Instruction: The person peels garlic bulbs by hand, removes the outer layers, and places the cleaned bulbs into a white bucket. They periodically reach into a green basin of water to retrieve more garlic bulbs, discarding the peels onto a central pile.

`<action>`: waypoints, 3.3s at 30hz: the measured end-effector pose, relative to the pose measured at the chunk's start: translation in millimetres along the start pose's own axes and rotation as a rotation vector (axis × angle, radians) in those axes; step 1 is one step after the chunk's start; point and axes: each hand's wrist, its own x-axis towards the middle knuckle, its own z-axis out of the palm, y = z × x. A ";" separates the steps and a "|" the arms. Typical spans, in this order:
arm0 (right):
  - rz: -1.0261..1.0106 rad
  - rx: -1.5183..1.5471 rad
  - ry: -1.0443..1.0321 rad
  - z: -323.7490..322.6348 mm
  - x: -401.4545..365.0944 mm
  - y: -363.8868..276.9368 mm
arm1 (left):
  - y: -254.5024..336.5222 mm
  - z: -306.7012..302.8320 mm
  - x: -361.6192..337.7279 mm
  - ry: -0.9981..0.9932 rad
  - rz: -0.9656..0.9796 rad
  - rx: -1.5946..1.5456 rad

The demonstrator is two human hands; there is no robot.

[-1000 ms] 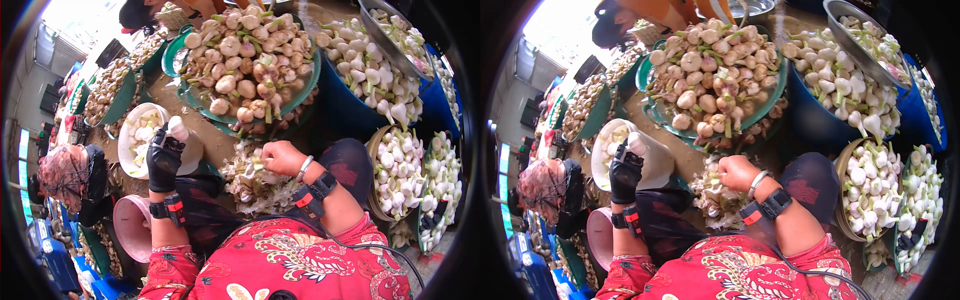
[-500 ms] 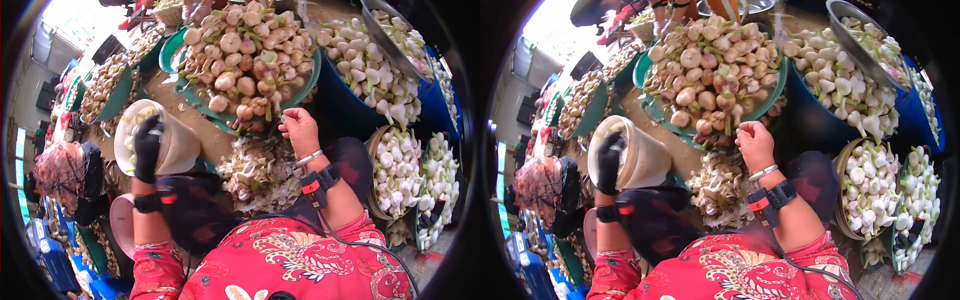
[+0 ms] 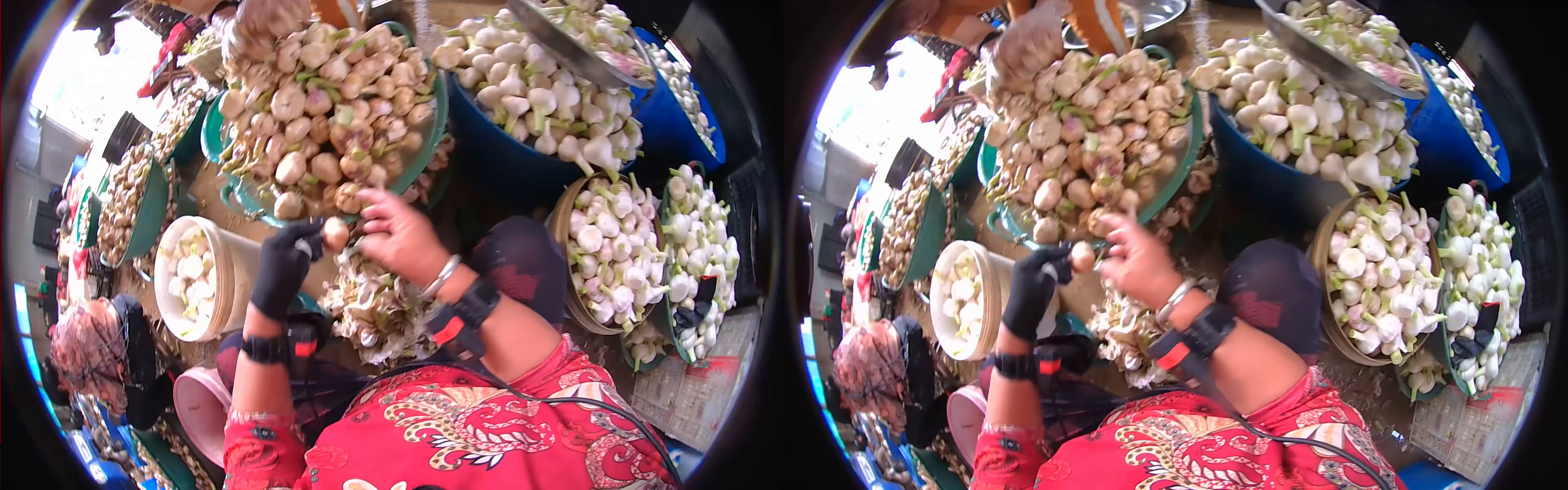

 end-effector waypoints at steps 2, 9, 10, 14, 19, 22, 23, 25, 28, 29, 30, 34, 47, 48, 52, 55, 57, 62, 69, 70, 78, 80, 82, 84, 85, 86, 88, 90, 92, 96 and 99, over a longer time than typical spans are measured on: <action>0.061 0.118 -0.154 15.4 -7.1 1.5 | 21.6 7.9 -22.3 -0.053 -0.128 -0.251; -0.162 -0.108 -0.182 22.4 -16.9 -15.9 | 31.9 24.5 -45.4 0.096 -0.071 -0.670; -0.089 0.025 -0.148 24.7 -18.4 -13.1 | 27.5 25.5 -46.6 0.085 -0.046 -0.649; 0.043 0.180 -0.127 22.8 -17.8 -12.8 | 40.0 31.0 -42.9 0.127 -0.134 -0.745; 0.125 0.312 -0.117 20.6 -21.3 -14.2 | 40.7 30.9 -42.9 0.085 -0.177 -0.615; 0.341 0.497 -0.134 14.0 -17.8 -16.7 | 42.8 26.5 -45.3 0.035 -0.152 -0.664; 0.333 0.496 -0.141 14.2 -17.4 -18.0 | 42.8 24.5 -46.1 0.001 -0.135 -0.675; 0.329 0.409 -0.113 16.2 -18.7 -20.2 | 47.4 20.7 -45.7 -0.006 -0.123 -0.624; 0.204 0.350 -0.114 20.0 -18.4 -16.9 | 58.1 20.8 -45.9 0.031 -0.143 -0.675; 0.128 0.326 -0.108 21.2 -18.5 -16.3 | 55.3 19.6 -45.0 0.033 -0.146 -0.676; 0.134 0.326 -0.110 22.2 -19.2 -15.4 | 51.0 17.6 -44.4 0.019 -0.175 -0.664; 0.137 0.327 -0.144 18.8 -17.6 -12.3 | 48.3 15.4 -44.6 0.007 -0.194 -0.548; 0.176 0.390 -0.224 16.2 -16.8 -14.2 | 46.2 13.6 -49.8 -0.019 -0.222 -0.702; 0.178 0.367 -0.240 16.4 -16.9 -12.5 | 48.0 12.2 -50.4 -0.017 -0.226 -0.703; 0.339 0.417 -0.294 17.2 -20.4 -10.4 | 45.0 4.5 -52.4 -0.044 -0.220 -0.564; 0.486 0.648 -0.429 11.7 -18.0 -12.3 | 48.5 -0.9 -56.9 -0.057 -0.183 -0.431; 0.516 0.686 -0.542 10.0 -17.7 -5.0 | 46.5 -5.2 -54.7 -0.060 -0.173 -0.283; 0.806 0.854 -0.887 12.3 -25.4 -0.8 | 33.7 -3.4 -48.1 0.017 0.269 0.200; 0.612 0.616 -0.528 3.1 -15.4 -20.6 | 18.3 0.0 -71.8 -0.006 -0.348 -0.395; 0.616 0.609 -0.516 5.4 -16.2 -23.7 | 21.1 1.1 -75.3 0.014 -0.329 -0.577; 0.634 0.418 -0.417 23.5 -25.8 -44.3 | 38.4 6.1 -84.1 0.084 -0.144 -0.674; 0.447 0.246 -0.346 25.3 -26.3 -35.0 | 47.6 2.8 -84.1 0.095 -0.134 -0.614; 0.335 0.241 -0.393 30.0 -26.4 -36.9 | 53.2 0.1 -84.7 0.092 -0.127 -0.459; -0.233 -0.323 -0.235 41.9 -26.9 -36.8 | 43.3 -2.7 -81.5 0.115 -0.098 -0.555; -0.240 -0.325 -0.242 44.2 -32.9 -39.7 | 39.3 -6.0 -80.7 0.137 -0.076 -0.643; -0.507 -0.633 -0.303 45.3 -41.5 -44.8 | 36.4 -10.8 -79.0 0.201 -0.046 -0.624; -0.633 -0.908 -0.431 47.9 -62.4 -32.4 | 37.6 -17.7 -79.5 0.214 -0.032 -0.654; -0.132 -1.061 -0.614 32.0 -66.1 -5.2 | 33.3 -17.1 -79.8 0.213 -0.028 -0.755; -0.062 -1.122 -0.528 25.1 -59.7 -1.0 | 28.2 -15.5 -78.6 0.252 -0.039 -0.887; -0.024 -0.936 -0.413 31.3 -49.8 -36.6 | 29.7 -16.5 -88.5 0.203 0.139 -0.539; -0.078 -0.999 -0.372 47.6 -50.1 -46.7 | 23.6 -8.4 -92.1 0.176 0.063 -0.652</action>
